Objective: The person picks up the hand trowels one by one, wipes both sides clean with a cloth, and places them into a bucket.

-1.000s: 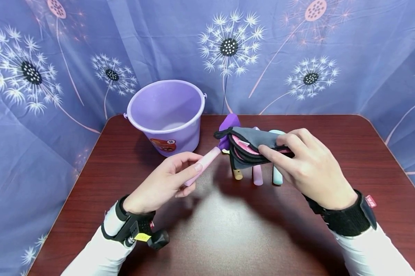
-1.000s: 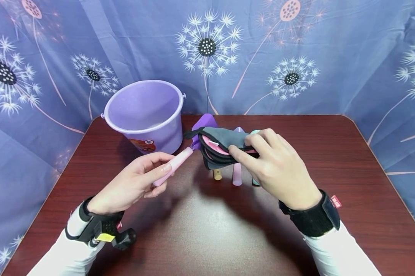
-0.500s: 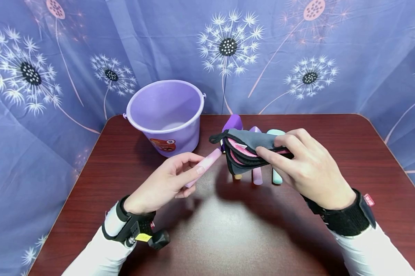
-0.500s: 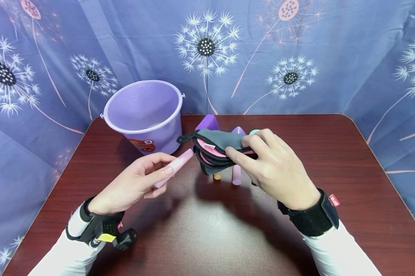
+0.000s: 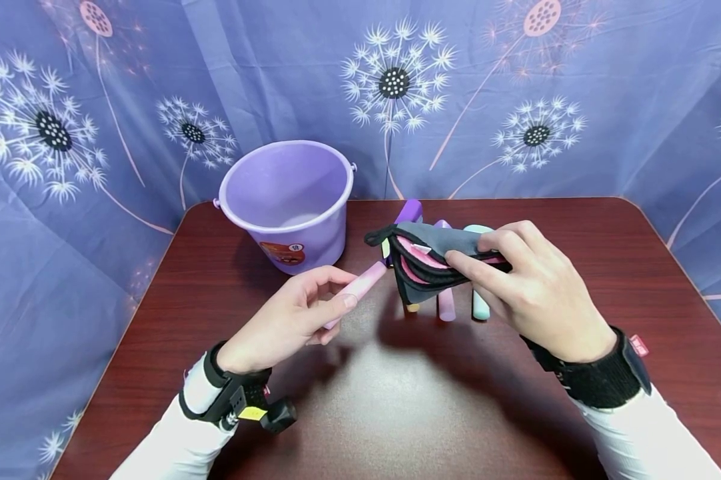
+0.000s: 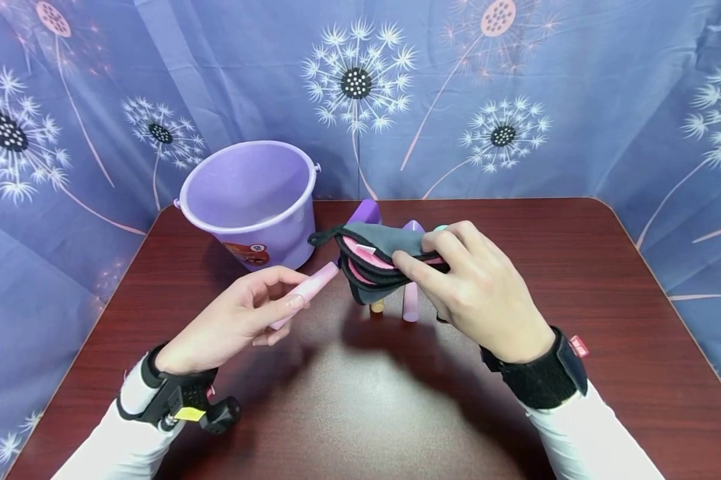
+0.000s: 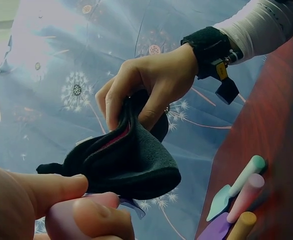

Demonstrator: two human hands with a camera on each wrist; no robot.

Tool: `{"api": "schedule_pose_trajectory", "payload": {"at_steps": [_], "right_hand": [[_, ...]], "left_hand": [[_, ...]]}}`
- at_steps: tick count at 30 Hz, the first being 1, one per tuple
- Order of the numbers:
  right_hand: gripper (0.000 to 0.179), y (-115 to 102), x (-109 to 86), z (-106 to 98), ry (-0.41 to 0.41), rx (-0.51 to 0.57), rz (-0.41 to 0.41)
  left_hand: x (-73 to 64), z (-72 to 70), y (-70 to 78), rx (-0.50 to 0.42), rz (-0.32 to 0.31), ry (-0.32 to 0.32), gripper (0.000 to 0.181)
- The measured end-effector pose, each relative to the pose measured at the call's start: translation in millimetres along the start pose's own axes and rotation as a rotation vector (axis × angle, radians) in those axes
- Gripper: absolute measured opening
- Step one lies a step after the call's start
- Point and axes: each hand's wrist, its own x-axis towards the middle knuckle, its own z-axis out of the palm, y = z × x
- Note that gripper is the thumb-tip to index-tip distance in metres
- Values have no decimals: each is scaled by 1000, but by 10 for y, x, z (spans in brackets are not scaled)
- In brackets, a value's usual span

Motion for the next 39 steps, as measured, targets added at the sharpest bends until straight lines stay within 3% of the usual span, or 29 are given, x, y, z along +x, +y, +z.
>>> {"api": "schedule_pose_trajectory", "payload": {"at_steps": [9, 23, 32, 39], "right_hand": [[28, 22, -4, -4, 28, -3, 37], [23, 135, -43, -19, 71, -56, 131], [27, 189, -100, -58, 25, -97, 173], [30, 267, -191, -91, -32, -144, 256]], "left_hand": [[-10, 18, 10, 101, 39, 39, 25], [-123, -4, 44, 532, 122, 227, 23], [-215, -61, 109, 651, 181, 277, 24], [-312, -168, 234, 757, 210, 327, 25]]}}
